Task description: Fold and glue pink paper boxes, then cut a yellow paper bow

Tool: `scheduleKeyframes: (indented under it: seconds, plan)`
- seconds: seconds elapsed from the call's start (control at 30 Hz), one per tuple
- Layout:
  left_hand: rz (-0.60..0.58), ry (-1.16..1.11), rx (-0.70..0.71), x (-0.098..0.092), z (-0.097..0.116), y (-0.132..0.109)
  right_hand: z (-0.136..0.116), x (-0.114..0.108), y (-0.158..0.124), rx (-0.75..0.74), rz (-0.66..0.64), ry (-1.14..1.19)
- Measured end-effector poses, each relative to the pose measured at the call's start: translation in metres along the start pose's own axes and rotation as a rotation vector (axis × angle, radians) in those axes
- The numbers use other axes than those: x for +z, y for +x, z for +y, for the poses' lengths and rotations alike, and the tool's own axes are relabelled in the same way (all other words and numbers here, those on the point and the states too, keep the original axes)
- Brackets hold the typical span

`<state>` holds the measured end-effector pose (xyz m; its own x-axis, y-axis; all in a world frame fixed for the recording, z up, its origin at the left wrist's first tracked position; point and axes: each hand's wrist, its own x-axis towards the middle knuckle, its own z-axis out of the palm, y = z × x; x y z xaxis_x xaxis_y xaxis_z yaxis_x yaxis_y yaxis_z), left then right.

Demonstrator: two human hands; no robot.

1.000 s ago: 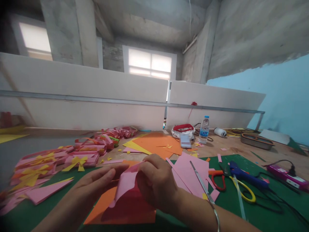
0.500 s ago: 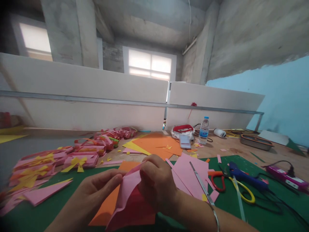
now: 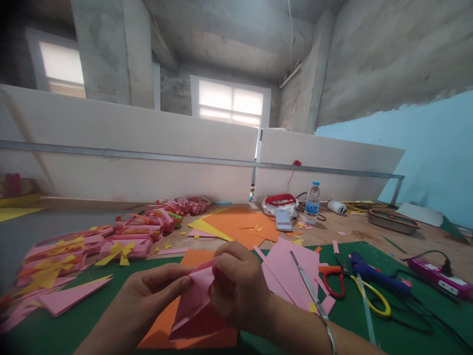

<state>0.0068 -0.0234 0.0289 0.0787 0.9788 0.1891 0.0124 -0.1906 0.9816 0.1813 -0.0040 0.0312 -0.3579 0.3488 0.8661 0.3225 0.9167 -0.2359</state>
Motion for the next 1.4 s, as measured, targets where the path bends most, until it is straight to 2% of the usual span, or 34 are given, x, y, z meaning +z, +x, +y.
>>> scheduleKeyframes:
  seconds: [0.3,0.53,0.63,0.8,0.9,1.0,1.13,1.4]
  plan:
    - [-0.021,0.018,-0.068,-0.001,0.008,-0.001,-0.001,0.001,0.001,0.033,-0.009,0.035]
    - [-0.021,0.001,-0.087,-0.002,0.003,0.001,-0.002,0.002,0.002,0.006,-0.005,0.026]
    - [0.004,0.022,-0.073,-0.001,0.002,0.001,0.001,0.003,0.0,0.014,0.016,0.039]
    - [0.022,0.014,-0.043,0.003,0.001,-0.001,0.004,0.003,-0.002,-0.032,-0.022,0.061]
    - [0.037,0.004,-0.048,0.003,0.001,-0.001,0.003,0.002,-0.002,-0.033,0.02,0.076]
    - [0.082,0.019,-0.057,0.002,0.003,-0.001,-0.001,0.001,-0.001,-0.009,0.055,0.078]
    - [0.172,0.035,-0.053,0.003,0.006,-0.003,-0.008,-0.003,0.002,0.05,0.01,0.113]
    - [0.185,0.129,0.04,0.006,0.002,-0.004,-0.008,0.001,0.002,0.154,0.044,0.032]
